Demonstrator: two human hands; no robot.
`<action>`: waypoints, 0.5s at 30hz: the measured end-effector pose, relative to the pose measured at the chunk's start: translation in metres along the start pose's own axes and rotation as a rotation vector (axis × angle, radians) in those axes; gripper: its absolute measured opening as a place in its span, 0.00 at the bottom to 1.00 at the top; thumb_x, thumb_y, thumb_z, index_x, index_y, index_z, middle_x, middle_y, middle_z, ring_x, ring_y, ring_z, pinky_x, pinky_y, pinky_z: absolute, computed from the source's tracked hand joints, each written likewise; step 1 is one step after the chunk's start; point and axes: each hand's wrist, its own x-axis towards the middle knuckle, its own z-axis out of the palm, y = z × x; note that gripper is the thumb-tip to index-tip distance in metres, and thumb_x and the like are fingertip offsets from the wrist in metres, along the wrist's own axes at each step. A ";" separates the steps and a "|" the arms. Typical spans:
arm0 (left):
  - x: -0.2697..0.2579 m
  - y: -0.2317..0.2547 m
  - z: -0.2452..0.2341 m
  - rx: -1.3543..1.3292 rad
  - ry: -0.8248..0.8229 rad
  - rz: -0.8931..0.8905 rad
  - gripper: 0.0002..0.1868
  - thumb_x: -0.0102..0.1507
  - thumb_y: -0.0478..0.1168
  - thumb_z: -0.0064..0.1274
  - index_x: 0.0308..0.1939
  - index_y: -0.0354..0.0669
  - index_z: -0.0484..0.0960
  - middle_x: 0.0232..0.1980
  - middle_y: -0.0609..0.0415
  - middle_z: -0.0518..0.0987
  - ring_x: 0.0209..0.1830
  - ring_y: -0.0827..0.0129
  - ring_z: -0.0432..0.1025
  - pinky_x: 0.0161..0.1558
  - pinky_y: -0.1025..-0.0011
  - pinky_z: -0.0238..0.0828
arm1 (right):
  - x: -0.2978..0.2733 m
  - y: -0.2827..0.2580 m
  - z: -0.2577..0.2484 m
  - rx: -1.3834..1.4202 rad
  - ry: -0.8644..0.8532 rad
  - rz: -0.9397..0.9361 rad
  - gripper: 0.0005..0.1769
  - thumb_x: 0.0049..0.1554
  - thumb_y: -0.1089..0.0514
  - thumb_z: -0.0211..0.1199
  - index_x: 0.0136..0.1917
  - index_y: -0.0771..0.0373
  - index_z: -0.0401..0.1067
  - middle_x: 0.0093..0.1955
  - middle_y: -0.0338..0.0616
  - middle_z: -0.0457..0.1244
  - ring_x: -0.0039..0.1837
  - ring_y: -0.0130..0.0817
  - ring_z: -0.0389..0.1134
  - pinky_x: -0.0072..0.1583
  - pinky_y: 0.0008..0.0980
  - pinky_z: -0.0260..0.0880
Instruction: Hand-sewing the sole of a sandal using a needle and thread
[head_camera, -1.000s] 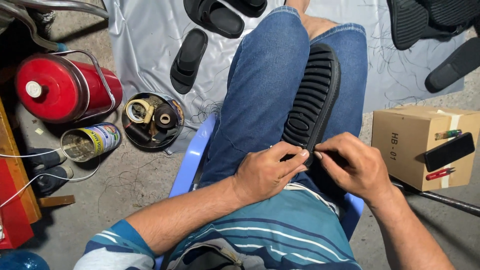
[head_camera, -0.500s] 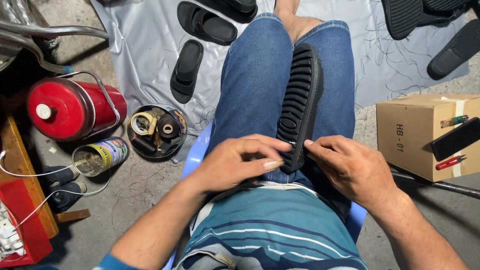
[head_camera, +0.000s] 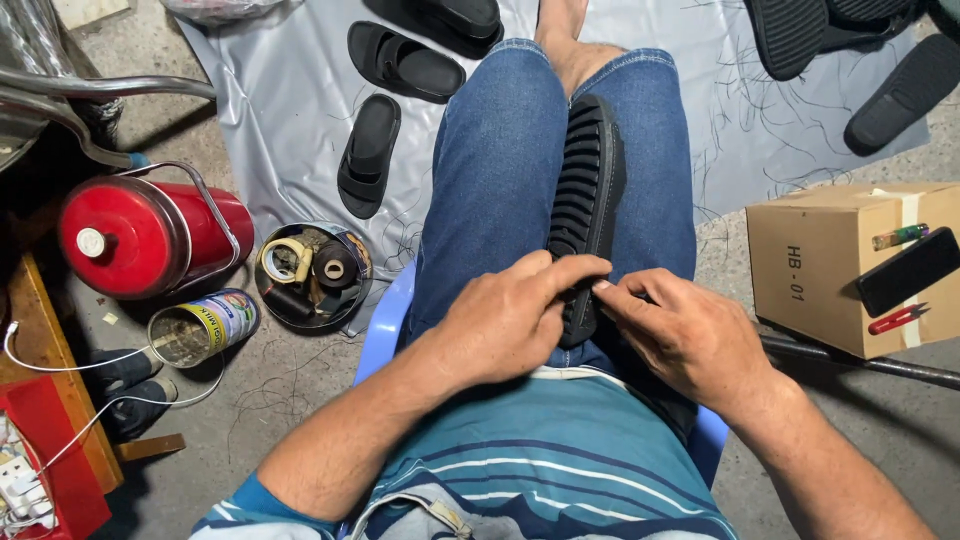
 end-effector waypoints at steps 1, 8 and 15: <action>0.000 0.004 -0.004 0.000 -0.002 0.001 0.26 0.55 0.32 0.38 0.58 0.58 0.64 0.34 0.47 0.73 0.33 0.41 0.72 0.36 0.50 0.71 | 0.000 0.000 -0.005 0.000 0.001 0.002 0.17 0.50 0.55 0.56 0.53 0.42 0.69 0.44 0.32 0.62 0.41 0.37 0.67 0.39 0.38 0.68; 0.003 -0.019 0.006 0.225 -0.097 -0.017 0.29 0.58 0.35 0.38 0.62 0.69 0.63 0.34 0.54 0.63 0.27 0.54 0.67 0.30 0.57 0.65 | -0.006 0.025 -0.049 -0.211 -0.631 0.327 0.35 0.49 0.47 0.52 0.67 0.18 0.47 0.47 0.26 0.55 0.36 0.34 0.65 0.34 0.38 0.70; 0.001 -0.012 0.020 0.099 0.130 0.002 0.23 0.57 0.51 0.50 0.56 0.65 0.69 0.46 0.59 0.67 0.41 0.65 0.71 0.35 0.58 0.70 | -0.018 0.031 -0.041 0.010 -0.395 0.244 0.34 0.48 0.56 0.51 0.67 0.31 0.54 0.43 0.30 0.58 0.43 0.32 0.64 0.39 0.37 0.68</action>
